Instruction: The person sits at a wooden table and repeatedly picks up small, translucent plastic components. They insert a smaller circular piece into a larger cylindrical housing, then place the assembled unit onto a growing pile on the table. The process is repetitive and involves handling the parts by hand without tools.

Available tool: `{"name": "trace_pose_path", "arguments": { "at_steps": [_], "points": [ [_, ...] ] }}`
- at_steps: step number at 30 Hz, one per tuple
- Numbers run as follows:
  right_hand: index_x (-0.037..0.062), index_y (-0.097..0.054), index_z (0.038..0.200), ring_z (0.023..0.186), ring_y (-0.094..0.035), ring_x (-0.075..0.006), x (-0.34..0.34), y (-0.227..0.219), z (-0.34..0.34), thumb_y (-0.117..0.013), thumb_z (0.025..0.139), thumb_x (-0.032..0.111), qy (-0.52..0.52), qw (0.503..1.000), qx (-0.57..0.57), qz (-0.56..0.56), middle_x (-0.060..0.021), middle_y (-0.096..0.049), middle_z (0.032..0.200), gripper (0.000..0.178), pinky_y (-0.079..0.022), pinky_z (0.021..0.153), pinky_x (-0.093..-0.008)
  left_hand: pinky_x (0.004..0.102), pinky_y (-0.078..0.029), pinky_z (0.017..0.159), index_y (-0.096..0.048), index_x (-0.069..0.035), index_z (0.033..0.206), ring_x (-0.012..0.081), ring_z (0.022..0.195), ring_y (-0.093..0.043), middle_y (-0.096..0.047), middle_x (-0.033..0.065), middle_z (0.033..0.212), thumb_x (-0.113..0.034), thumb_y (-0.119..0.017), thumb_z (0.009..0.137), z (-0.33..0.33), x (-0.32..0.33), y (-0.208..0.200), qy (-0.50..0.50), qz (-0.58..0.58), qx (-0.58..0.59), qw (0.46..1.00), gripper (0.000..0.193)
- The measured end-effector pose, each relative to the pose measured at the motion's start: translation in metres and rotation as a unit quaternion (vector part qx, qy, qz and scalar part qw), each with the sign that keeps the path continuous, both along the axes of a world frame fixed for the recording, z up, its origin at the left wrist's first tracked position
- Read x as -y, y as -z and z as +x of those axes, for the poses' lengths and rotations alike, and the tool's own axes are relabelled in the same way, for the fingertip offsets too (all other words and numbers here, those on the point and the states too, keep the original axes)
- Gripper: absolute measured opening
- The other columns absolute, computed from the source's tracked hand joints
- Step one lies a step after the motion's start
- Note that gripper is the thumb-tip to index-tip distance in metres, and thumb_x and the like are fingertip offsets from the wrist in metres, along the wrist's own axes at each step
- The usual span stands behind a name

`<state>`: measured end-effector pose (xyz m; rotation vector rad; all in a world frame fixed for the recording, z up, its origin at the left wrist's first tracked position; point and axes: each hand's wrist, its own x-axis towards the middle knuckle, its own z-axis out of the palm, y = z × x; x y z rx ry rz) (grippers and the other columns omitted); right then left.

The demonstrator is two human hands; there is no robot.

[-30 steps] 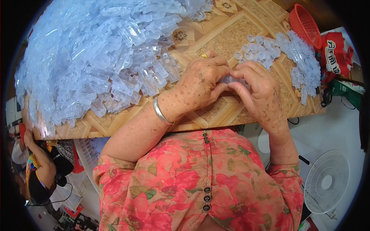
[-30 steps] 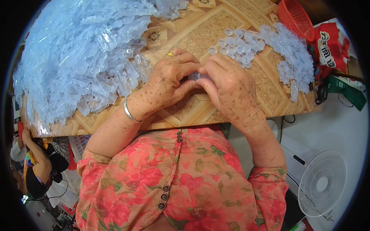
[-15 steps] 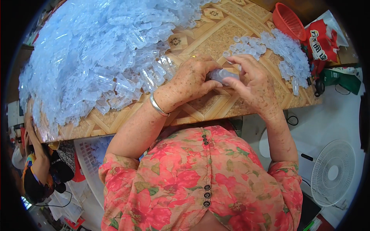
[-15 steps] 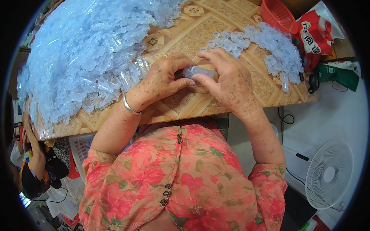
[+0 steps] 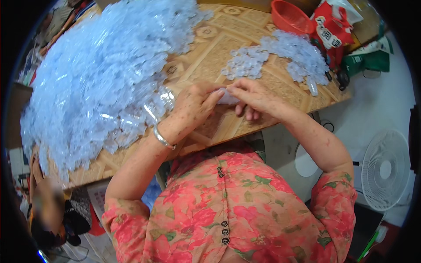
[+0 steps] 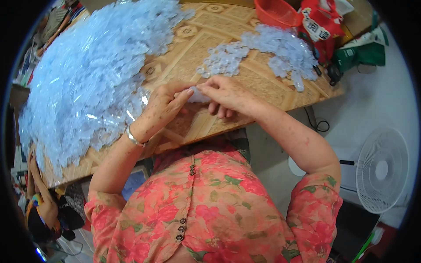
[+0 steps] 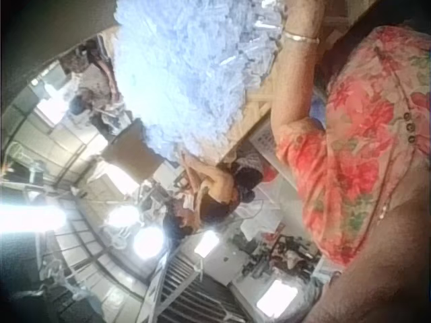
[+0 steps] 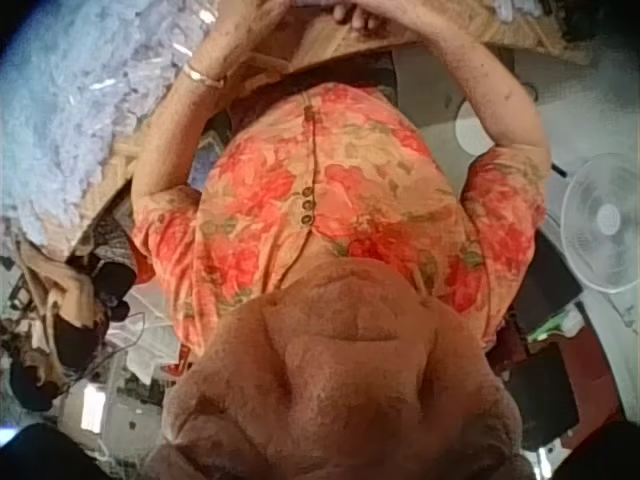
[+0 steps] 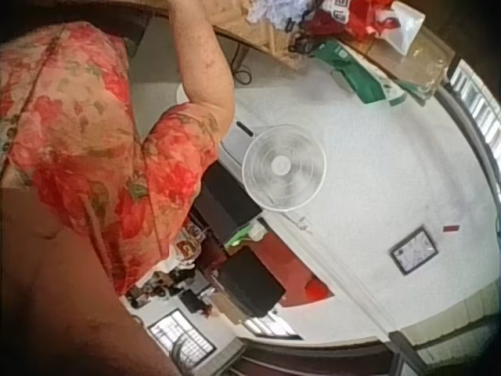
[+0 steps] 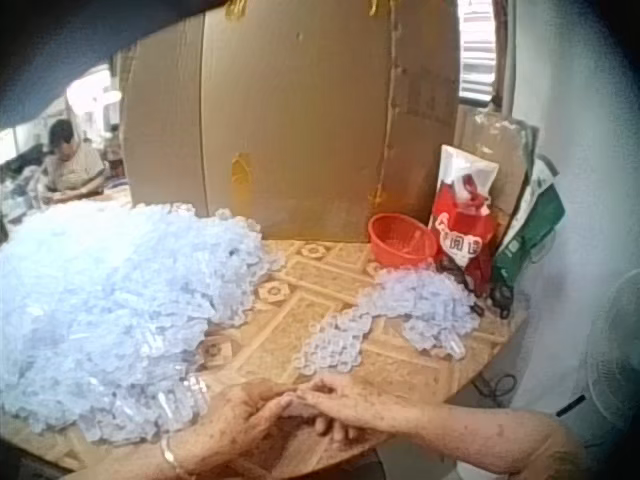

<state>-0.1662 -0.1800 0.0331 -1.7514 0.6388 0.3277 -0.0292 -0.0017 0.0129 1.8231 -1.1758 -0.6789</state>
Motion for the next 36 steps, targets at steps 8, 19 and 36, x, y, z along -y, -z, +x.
{"name": "trace_pose_path", "arguments": {
  "at_steps": [8, 19, 36],
  "points": [
    [0.0077, -0.052, 0.132, 0.056, -0.067, -0.0139, 0.0, 0.001, 0.008, -0.058, 0.099, 0.053, 0.001, 0.994, -0.044, 0.1, -0.0104, -0.069, 0.085, 0.056, -0.052, 0.043, -0.0238, 0.0271, -0.062, 0.07, -0.061, -0.006, 0.137, 0.0191, 0.093, -0.072, -0.071, 0.012, 0.117, -0.028, -0.056, 0.105, -0.002, 0.006, -0.006, -0.047, 0.066, -0.4, 0.913, 0.039],
    [0.0039, -0.052, 0.129, 0.064, -0.072, -0.0175, 0.002, -0.003, 0.016, -0.067, 0.096, 0.048, 0.005, 0.987, -0.058, 0.148, -0.0135, -0.069, 0.088, 0.058, -0.057, 0.046, -0.0263, 0.0319, -0.061, 0.09, -0.065, -0.004, 0.132, 0.0217, 0.103, -0.071, -0.071, 0.0137, 0.116, -0.017, -0.055, 0.105, -0.002, 0.008, 0.004, -0.053, 0.026, -0.485, 0.873, 0.032],
    [0.0013, -0.053, 0.127, 0.059, -0.067, -0.0123, -0.009, 0.019, -0.009, -0.062, 0.1, 0.046, 0.042, 0.989, 0.083, 0.117, -0.0095, -0.067, 0.08, 0.053, -0.05, 0.046, -0.0213, 0.0274, -0.061, 0.082, -0.066, 0.001, 0.124, 0.0184, 0.096, -0.071, -0.069, 0.0136, 0.118, -0.018, -0.056, 0.104, -0.023, -0.041, -0.012, -0.081, -0.007, -0.37, 0.925, 0.03]
  ]
}}
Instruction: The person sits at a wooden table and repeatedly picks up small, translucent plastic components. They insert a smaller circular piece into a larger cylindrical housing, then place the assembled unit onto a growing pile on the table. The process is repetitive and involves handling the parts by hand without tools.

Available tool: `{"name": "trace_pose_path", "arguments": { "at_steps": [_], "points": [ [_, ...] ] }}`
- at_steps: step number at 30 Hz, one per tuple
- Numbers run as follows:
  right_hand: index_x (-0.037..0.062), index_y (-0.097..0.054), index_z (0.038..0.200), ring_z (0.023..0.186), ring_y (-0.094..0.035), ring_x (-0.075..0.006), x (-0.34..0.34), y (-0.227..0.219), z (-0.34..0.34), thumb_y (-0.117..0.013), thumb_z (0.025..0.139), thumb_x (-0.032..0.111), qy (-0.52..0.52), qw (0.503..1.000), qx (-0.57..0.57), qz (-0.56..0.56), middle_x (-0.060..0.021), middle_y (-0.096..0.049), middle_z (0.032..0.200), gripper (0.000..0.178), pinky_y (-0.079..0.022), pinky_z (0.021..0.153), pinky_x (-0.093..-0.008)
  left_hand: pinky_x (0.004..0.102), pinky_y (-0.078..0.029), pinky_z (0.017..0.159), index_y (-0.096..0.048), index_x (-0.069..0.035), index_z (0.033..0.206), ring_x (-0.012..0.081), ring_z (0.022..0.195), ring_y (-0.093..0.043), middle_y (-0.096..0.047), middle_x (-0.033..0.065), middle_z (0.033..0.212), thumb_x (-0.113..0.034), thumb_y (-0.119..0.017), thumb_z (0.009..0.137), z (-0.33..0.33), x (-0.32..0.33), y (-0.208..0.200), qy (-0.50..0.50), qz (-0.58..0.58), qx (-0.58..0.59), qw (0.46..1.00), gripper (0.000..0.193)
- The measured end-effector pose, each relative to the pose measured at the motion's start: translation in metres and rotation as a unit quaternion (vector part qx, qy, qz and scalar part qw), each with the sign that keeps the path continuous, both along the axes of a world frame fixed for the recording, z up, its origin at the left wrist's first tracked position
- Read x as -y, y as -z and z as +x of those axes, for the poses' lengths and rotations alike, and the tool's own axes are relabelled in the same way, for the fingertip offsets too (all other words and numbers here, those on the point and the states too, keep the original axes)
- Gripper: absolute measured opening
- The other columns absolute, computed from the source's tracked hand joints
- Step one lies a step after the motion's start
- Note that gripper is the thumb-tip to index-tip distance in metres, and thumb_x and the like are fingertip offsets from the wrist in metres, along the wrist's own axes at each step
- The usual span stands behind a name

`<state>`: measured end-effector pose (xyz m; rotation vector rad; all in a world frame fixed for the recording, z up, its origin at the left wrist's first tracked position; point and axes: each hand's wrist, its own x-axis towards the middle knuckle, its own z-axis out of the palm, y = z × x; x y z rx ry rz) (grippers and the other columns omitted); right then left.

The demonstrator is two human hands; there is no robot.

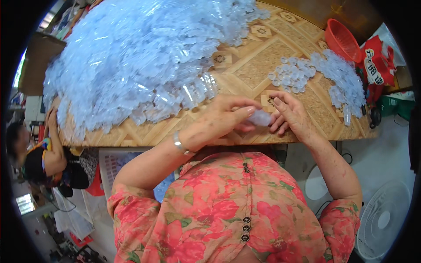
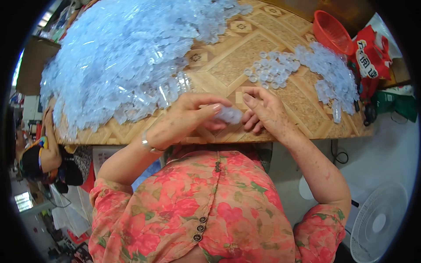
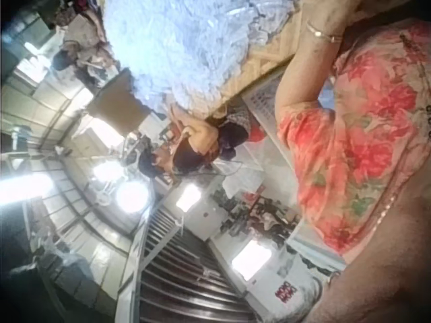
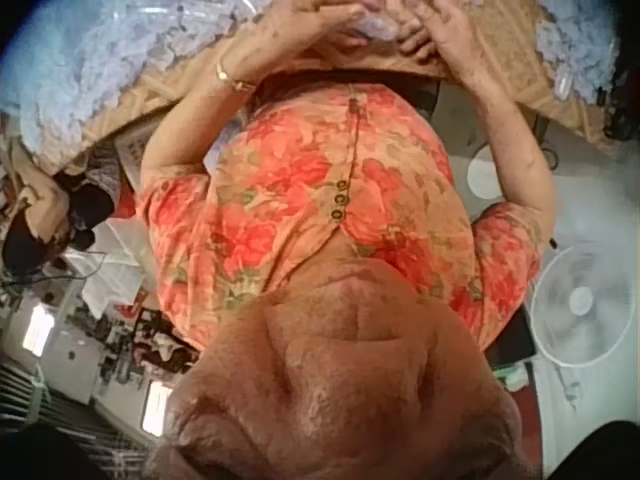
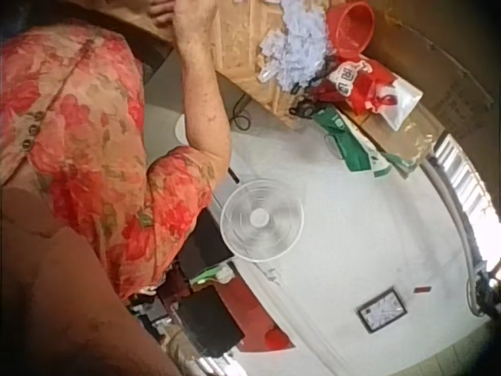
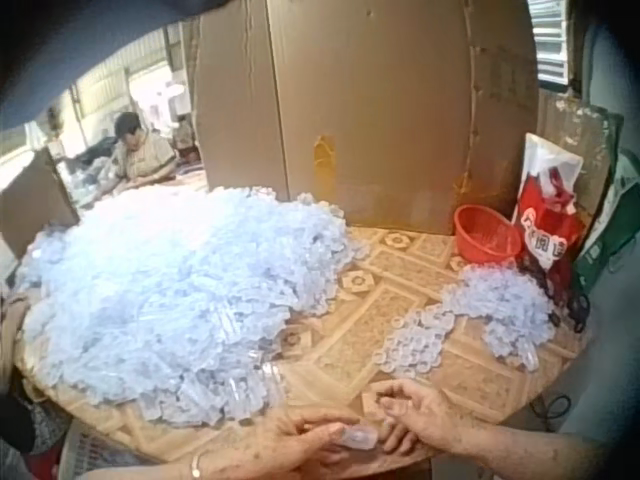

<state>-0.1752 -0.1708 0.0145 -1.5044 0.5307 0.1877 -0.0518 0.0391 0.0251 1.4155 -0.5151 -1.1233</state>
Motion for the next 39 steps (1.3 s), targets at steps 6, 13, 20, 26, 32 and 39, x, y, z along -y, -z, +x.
{"name": "trace_pose_path", "arguments": {
  "at_steps": [6, 13, 20, 26, 32, 39],
  "points": [
    [0.0016, -0.057, 0.121, 0.06, -0.065, -0.0094, 0.003, 0.012, -0.011, -0.062, 0.102, 0.036, -0.007, 0.999, 0.038, -0.014, -0.0062, -0.066, 0.079, 0.04, -0.048, 0.046, -0.0202, 0.0264, -0.058, 0.067, -0.07, 0.0, 0.117, 0.0127, 0.085, -0.072, -0.076, 0.0095, 0.098, -0.025, -0.066, 0.097, 0.024, -0.149, -0.06, 0.065, 0.193, 0.123, 0.971, 0.033],
    [0.0023, -0.061, 0.115, 0.058, -0.064, -0.0071, 0.001, 0.016, -0.007, -0.064, 0.101, 0.033, -0.004, 1.0, 0.029, -0.003, -0.0036, -0.066, 0.076, 0.034, -0.047, 0.044, -0.0194, 0.0381, -0.056, 0.077, -0.07, -0.001, 0.114, 0.0293, 0.085, -0.072, -0.074, 0.0158, 0.095, -0.018, -0.076, 0.086, 0.01, -0.206, -0.081, 0.174, 0.375, 0.461, 0.786, 0.034],
    [0.0023, -0.061, 0.113, 0.059, -0.063, -0.0066, 0.001, 0.018, -0.01, -0.063, 0.102, 0.031, 0.012, 0.998, 0.056, -0.001, -0.0041, -0.066, 0.079, 0.031, -0.047, 0.044, -0.0191, 0.0379, -0.056, 0.074, -0.068, -0.002, 0.118, 0.0306, 0.088, -0.07, -0.071, 0.0168, 0.107, -0.014, -0.077, 0.084, 0.045, -0.063, -0.068, 0.094, 0.106, 0.601, 0.786, 0.037],
    [0.0022, -0.06, 0.115, 0.062, -0.063, -0.0064, 0.001, 0.02, -0.018, -0.063, 0.102, 0.022, 0.055, 0.993, 0.1, 0.035, -0.0051, -0.065, 0.084, 0.023, -0.049, 0.048, -0.0195, 0.0433, -0.052, 0.092, -0.071, -0.005, 0.114, 0.0366, 0.105, -0.064, -0.07, 0.0147, 0.118, -0.016, -0.076, 0.081, 0.113, 0.098, -0.042, 0.072, 0.072, 0.71, 0.697, 0.036],
    [0.0029, -0.06, 0.116, 0.066, -0.064, -0.0054, 0.002, 0.02, -0.019, -0.065, 0.1, 0.017, 0.055, 0.991, 0.097, 0.077, -0.0041, -0.066, 0.087, 0.021, -0.052, 0.052, -0.0192, 0.0415, -0.05, 0.096, -0.07, -0.009, 0.115, 0.0346, 0.114, -0.06, -0.069, 0.0127, 0.117, -0.024, -0.072, 0.084, 0.162, 0.216, 0.007, 0.063, 0.115, 0.808, 0.575, 0.035],
    [0.0025, -0.06, 0.118, 0.07, -0.066, -0.0055, 0.005, 0.019, -0.023, -0.064, 0.101, 0.017, 0.038, 0.986, 0.125, 0.104, -0.003, -0.065, 0.088, 0.023, -0.053, 0.054, -0.0195, 0.0443, -0.044, 0.099, -0.07, -0.011, 0.114, 0.0303, 0.114, -0.06, -0.071, 0.0116, 0.109, -0.028, -0.064, 0.089, 0.175, 0.258, 0.018, 0.13, 0.228, 0.816, 0.515, 0.031]
  ]
}}
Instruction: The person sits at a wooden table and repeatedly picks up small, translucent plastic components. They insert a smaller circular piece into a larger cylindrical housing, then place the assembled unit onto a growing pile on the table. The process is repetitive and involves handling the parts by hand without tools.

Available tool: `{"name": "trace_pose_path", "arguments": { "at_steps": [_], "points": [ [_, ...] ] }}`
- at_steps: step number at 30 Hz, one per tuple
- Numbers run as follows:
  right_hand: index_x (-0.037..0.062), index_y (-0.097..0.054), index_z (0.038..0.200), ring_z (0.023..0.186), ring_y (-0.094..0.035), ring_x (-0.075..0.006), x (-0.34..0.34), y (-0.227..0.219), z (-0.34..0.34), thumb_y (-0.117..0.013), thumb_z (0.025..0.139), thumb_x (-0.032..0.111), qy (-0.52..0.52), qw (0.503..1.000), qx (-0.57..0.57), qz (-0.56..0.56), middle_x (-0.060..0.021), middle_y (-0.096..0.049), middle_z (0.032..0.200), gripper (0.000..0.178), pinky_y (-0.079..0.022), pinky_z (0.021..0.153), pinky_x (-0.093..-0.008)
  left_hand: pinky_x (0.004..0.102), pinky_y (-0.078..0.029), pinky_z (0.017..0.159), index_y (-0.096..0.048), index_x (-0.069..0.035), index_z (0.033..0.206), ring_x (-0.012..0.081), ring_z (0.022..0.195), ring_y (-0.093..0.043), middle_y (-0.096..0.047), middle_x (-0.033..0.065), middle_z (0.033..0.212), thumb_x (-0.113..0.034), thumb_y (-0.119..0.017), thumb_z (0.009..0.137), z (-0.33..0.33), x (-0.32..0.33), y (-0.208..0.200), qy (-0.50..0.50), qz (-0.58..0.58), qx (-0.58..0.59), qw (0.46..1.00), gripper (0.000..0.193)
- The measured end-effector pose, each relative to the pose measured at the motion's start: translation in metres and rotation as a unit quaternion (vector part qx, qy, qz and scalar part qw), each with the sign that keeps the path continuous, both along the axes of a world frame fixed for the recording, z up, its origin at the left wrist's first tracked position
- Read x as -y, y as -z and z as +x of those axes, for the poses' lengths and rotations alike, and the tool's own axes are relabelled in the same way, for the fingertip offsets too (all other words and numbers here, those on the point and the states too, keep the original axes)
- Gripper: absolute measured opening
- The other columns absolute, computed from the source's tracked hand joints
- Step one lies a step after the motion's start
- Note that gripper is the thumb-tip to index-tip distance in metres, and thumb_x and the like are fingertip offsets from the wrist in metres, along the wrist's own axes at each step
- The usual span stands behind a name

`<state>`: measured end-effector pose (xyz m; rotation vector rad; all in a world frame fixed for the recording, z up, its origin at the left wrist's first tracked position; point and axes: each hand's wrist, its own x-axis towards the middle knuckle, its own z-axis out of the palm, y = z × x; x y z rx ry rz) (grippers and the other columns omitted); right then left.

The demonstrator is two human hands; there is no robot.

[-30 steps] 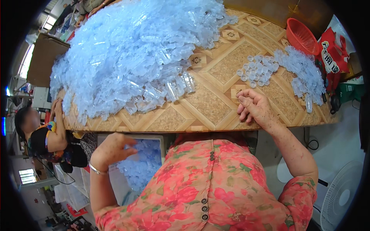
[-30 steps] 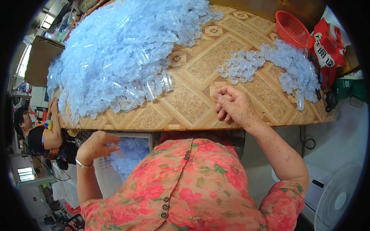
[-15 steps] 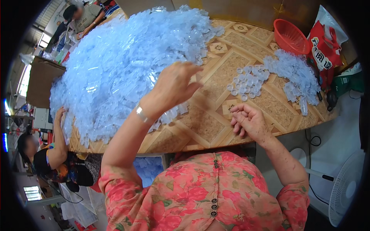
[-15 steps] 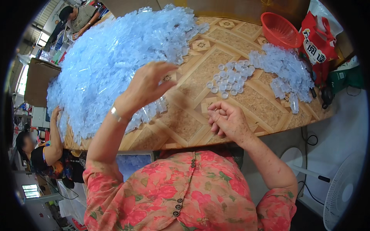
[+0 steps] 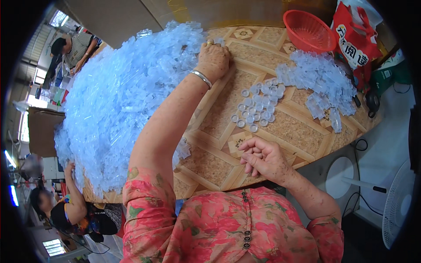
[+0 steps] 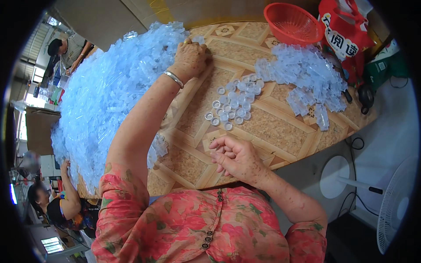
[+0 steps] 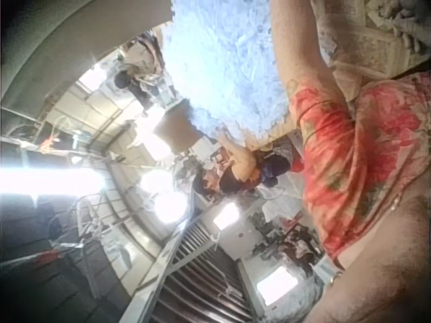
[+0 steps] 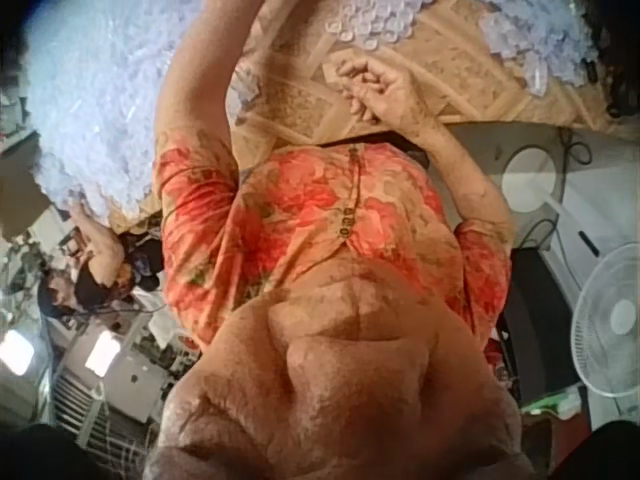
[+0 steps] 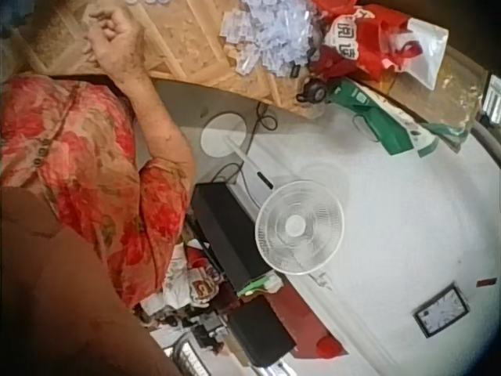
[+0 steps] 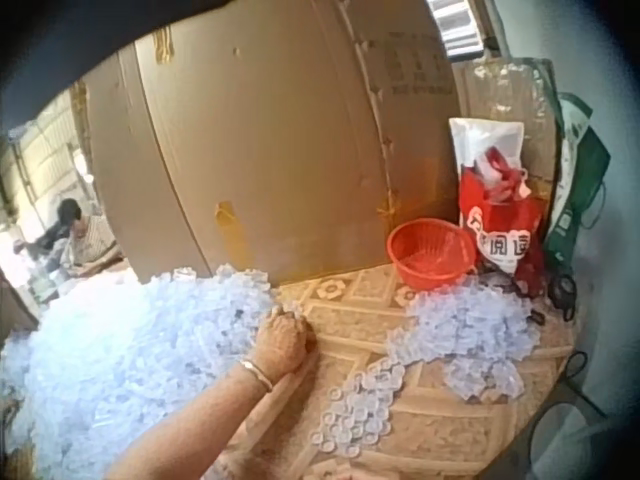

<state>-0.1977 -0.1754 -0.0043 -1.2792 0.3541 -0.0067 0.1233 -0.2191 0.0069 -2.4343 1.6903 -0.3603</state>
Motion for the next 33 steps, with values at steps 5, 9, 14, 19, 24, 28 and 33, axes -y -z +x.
{"name": "trace_pose_path", "arguments": {
  "at_steps": [5, 9, 14, 19, 24, 28, 33],
  "points": [
    [0.0027, -0.06, 0.118, 0.07, -0.066, -0.0058, 0.002, -0.002, -0.001, -0.064, 0.101, 0.018, -0.003, 1.0, 0.007, -0.019, -0.0021, -0.065, 0.087, 0.023, -0.053, 0.055, -0.0201, 0.0459, -0.048, 0.093, -0.069, -0.01, 0.117, 0.0325, 0.109, -0.063, -0.071, 0.0141, 0.104, -0.025, -0.067, 0.087, -0.03, -0.025, -0.004, 0.053, -0.033, -0.012, 0.998, 0.034],
    [0.0032, -0.061, 0.116, 0.068, -0.065, -0.0051, 0.0, 0.0, -0.001, -0.063, 0.101, 0.017, 0.008, 1.0, 0.002, -0.029, -0.0015, -0.065, 0.087, 0.02, -0.053, 0.056, -0.0202, 0.0461, -0.053, 0.085, -0.067, -0.008, 0.121, 0.0355, 0.097, -0.068, -0.072, 0.0174, 0.096, -0.021, -0.069, 0.085, -0.069, -0.075, -0.019, 0.051, -0.002, -0.107, 0.993, 0.038],
    [0.0042, -0.061, 0.115, 0.068, -0.063, -0.0038, -0.003, 0.001, -0.001, -0.061, 0.101, 0.013, 0.025, 0.999, -0.001, -0.037, -0.0013, -0.065, 0.086, 0.016, -0.053, 0.055, -0.0195, 0.0472, -0.054, 0.08, -0.062, -0.006, 0.129, 0.0386, 0.093, -0.069, -0.073, 0.0185, 0.096, -0.012, -0.068, 0.085, -0.117, -0.153, -0.057, -0.001, 0.004, -0.197, 0.98, 0.045],
    [0.0044, -0.062, 0.117, 0.067, -0.062, -0.0028, -0.006, 0.004, 0.0, -0.06, 0.102, 0.012, 0.03, 0.997, 0.016, -0.065, -0.0028, -0.066, 0.088, 0.017, -0.052, 0.054, -0.0178, 0.0444, -0.053, 0.093, -0.059, -0.004, 0.132, 0.0374, 0.111, -0.064, -0.066, 0.0171, 0.124, -0.004, -0.073, 0.08, -0.108, -0.197, -0.051, 0.056, -0.107, -0.227, 0.966, 0.054],
    [0.0038, -0.062, 0.118, 0.067, -0.063, -0.0034, -0.009, 0.004, -0.001, -0.06, 0.102, 0.013, 0.043, 0.994, 0.003, -0.096, -0.0031, -0.066, 0.088, 0.018, -0.052, 0.054, -0.0175, 0.042, -0.05, 0.102, -0.059, -0.003, 0.133, 0.0368, 0.121, -0.059, -0.059, 0.0158, 0.137, -0.003, -0.076, 0.077, -0.092, -0.18, -0.02, 0.132, -0.104, -0.194, 0.966, 0.059],
    [0.004, -0.062, 0.118, 0.067, -0.063, -0.0035, -0.011, 0.006, -0.002, -0.06, 0.102, 0.013, 0.055, 0.993, 0.009, -0.106, -0.003, -0.066, 0.088, 0.018, -0.051, 0.055, -0.0174, 0.0438, -0.052, 0.096, -0.062, -0.002, 0.127, 0.0358, 0.115, -0.062, -0.06, 0.0166, 0.134, -0.01, -0.078, 0.077, -0.095, -0.175, -0.021, 0.091, -0.05, -0.194, 0.976, 0.054],
    [0.0037, -0.062, 0.118, 0.067, -0.063, -0.0034, -0.014, 0.007, -0.003, -0.06, 0.102, 0.012, 0.067, 0.993, 0.01, -0.101, -0.003, -0.066, 0.087, 0.018, -0.051, 0.055, -0.0172, 0.0402, -0.055, 0.08, -0.064, -0.001, 0.119, 0.0323, 0.094, -0.068, -0.07, 0.0161, 0.11, -0.019, -0.081, 0.078, -0.108, -0.189, -0.019, -0.005, -0.099, -0.271, 0.958, 0.048]
  ]
}}
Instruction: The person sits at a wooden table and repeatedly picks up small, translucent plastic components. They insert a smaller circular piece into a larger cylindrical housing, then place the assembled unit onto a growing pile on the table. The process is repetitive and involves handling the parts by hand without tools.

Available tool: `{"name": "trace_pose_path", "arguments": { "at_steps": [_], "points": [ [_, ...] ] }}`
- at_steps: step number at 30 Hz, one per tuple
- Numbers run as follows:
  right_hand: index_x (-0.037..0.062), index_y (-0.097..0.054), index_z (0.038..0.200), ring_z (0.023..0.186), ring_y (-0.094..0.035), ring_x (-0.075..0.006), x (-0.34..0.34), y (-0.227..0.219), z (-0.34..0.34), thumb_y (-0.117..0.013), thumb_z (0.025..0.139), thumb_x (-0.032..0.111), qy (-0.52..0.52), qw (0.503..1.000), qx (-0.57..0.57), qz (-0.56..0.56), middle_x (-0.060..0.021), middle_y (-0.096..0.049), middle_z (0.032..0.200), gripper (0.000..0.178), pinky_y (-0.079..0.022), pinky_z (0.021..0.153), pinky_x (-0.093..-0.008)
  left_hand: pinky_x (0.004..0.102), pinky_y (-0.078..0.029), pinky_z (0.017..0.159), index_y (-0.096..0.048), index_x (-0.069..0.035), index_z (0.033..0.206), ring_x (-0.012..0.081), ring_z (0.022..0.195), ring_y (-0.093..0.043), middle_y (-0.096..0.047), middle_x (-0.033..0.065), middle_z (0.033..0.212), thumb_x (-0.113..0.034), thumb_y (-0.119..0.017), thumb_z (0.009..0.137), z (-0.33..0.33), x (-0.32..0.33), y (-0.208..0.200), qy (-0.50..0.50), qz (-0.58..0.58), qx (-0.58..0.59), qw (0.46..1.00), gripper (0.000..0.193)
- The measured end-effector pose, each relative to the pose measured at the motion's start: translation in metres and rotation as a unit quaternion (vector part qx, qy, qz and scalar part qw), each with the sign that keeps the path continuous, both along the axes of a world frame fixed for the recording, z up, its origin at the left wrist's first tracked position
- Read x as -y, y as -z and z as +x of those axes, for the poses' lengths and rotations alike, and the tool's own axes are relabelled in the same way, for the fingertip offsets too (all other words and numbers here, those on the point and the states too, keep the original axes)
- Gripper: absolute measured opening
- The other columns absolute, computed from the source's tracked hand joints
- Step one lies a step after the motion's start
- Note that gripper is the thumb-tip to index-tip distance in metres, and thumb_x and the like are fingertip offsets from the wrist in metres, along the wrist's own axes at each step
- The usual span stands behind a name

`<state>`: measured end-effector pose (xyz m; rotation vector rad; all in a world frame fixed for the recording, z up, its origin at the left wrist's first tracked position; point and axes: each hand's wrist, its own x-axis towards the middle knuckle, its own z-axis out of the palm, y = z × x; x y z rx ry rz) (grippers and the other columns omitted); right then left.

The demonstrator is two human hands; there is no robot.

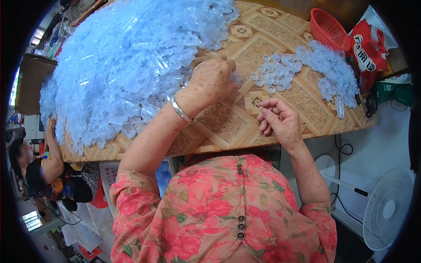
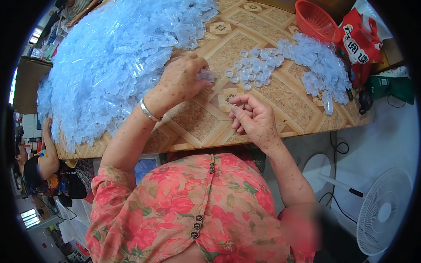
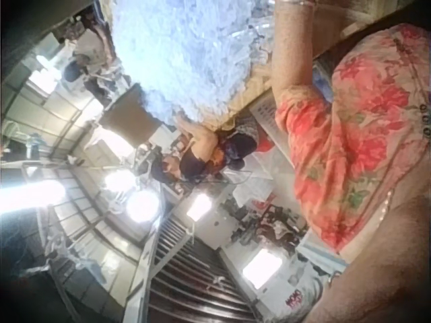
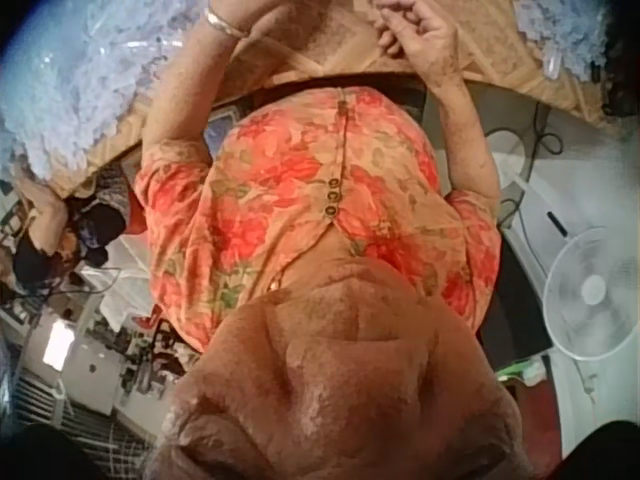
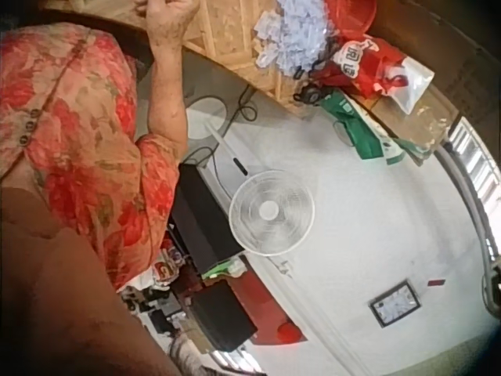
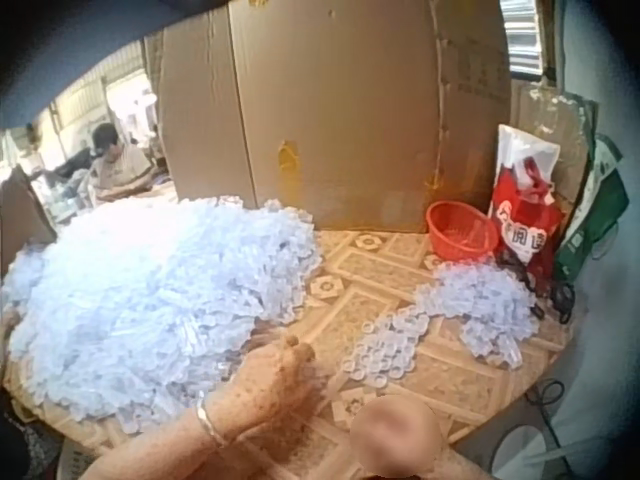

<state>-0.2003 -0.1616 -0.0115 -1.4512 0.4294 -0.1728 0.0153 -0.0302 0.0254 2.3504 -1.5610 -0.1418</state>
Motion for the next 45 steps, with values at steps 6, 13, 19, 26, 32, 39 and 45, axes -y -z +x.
{"name": "trace_pose_path", "arguments": {
  "at_steps": [6, 13, 19, 26, 32, 39, 45],
  "points": [
    [0.0034, -0.062, 0.118, 0.067, -0.063, -0.0039, -0.001, 0.001, 0.0, -0.06, 0.102, 0.011, 0.008, 1.0, 0.003, 0.001, -0.0031, -0.067, 0.087, 0.019, -0.051, 0.056, -0.0173, 0.0266, -0.054, 0.065, -0.064, 0.0, 0.109, 0.0157, 0.083, -0.071, -0.072, 0.0067, 0.09, -0.024, -0.081, 0.086, -0.022, -0.011, -0.011, -0.07, -0.1, -0.468, 0.875, 0.038],
    [0.004, -0.063, 0.117, 0.068, -0.063, -0.005, 0.0, -0.007, 0.001, -0.062, 0.101, 0.011, 0.059, 0.998, 0.016, 0.026, -0.003, -0.067, 0.087, 0.018, -0.052, 0.058, -0.0188, 0.0231, -0.056, 0.068, -0.06, 0.0, 0.124, 0.0159, 0.09, -0.071, -0.071, 0.0113, 0.11, -0.023, -0.07, 0.096, -0.03, -0.014, -0.003, -0.056, -0.201, -0.689, 0.694, 0.038],
    [0.0053, -0.068, 0.109, 0.063, -0.062, -0.0105, 0.054, -0.015, -0.014, -0.07, 0.095, 0.014, 0.256, 0.857, -0.011, -0.448, -0.0029, -0.07, 0.083, 0.017, -0.052, 0.058, -0.0273, 0.0313, -0.059, 0.084, -0.045, 0.005, 0.144, 0.0245, 0.101, -0.069, -0.062, 0.0184, 0.132, -0.034, -0.046, 0.109, -0.026, -0.017, 0.02, -0.062, -0.253, -0.803, 0.536, 0.053],
    [0.0094, -0.07, 0.11, 0.071, -0.063, -0.0157, 0.109, -0.015, -0.043, -0.071, 0.09, 0.016, 0.293, 0.671, -0.166, -0.661, -0.0081, -0.066, 0.105, 0.021, -0.051, 0.066, -0.0317, 0.0307, -0.054, 0.092, -0.037, 0.0, 0.152, 0.0244, 0.111, -0.062, -0.054, 0.022, 0.143, -0.042, -0.035, 0.111, -0.026, -0.011, 0.027, -0.018, -0.27, -0.883, 0.385, 0.059],
    [0.0065, -0.069, 0.11, 0.07, -0.062, -0.016, 0.087, -0.016, -0.027, -0.072, 0.089, 0.013, 0.255, 0.753, -0.105, -0.597, -0.007, -0.064, 0.105, 0.023, -0.052, 0.066, -0.0305, 0.0265, -0.051, 0.085, -0.038, -0.002, 0.152, 0.0192, 0.099, -0.06, -0.054, 0.022, 0.143, -0.047, -0.029, 0.111, -0.02, -0.015, 0.032, 0.011, -0.252, -0.892, 0.376, 0.062],
    [0.0068, -0.069, 0.109, 0.072, -0.062, -0.019, 0.054, -0.019, 0.003, -0.073, 0.087, 0.011, 0.199, 0.787, -0.072, -0.579, -0.0073, -0.066, 0.104, 0.023, -0.051, 0.066, -0.0324, 0.0289, -0.052, 0.089, -0.037, 0.001, 0.152, 0.0224, 0.108, -0.062, -0.052, 0.0235, 0.144, -0.051, -0.027, 0.11, -0.023, -0.015, 0.029, 0.006, -0.259, -0.876, 0.407, 0.067],
    [0.0064, -0.069, 0.109, 0.075, -0.064, -0.0234, 0.063, -0.023, -0.002, -0.073, 0.087, 0.014, 0.21, 0.791, -0.11, -0.564, -0.0083, -0.066, 0.105, 0.024, -0.052, 0.071, -0.0342, 0.0332, -0.054, 0.095, -0.031, 0.004, 0.153, 0.029, 0.12, -0.062, -0.049, 0.0258, 0.146, -0.05, -0.03, 0.109, -0.025, -0.014, 0.028, 0.01, -0.263, -0.882, 0.392, 0.07]
  ]
}}
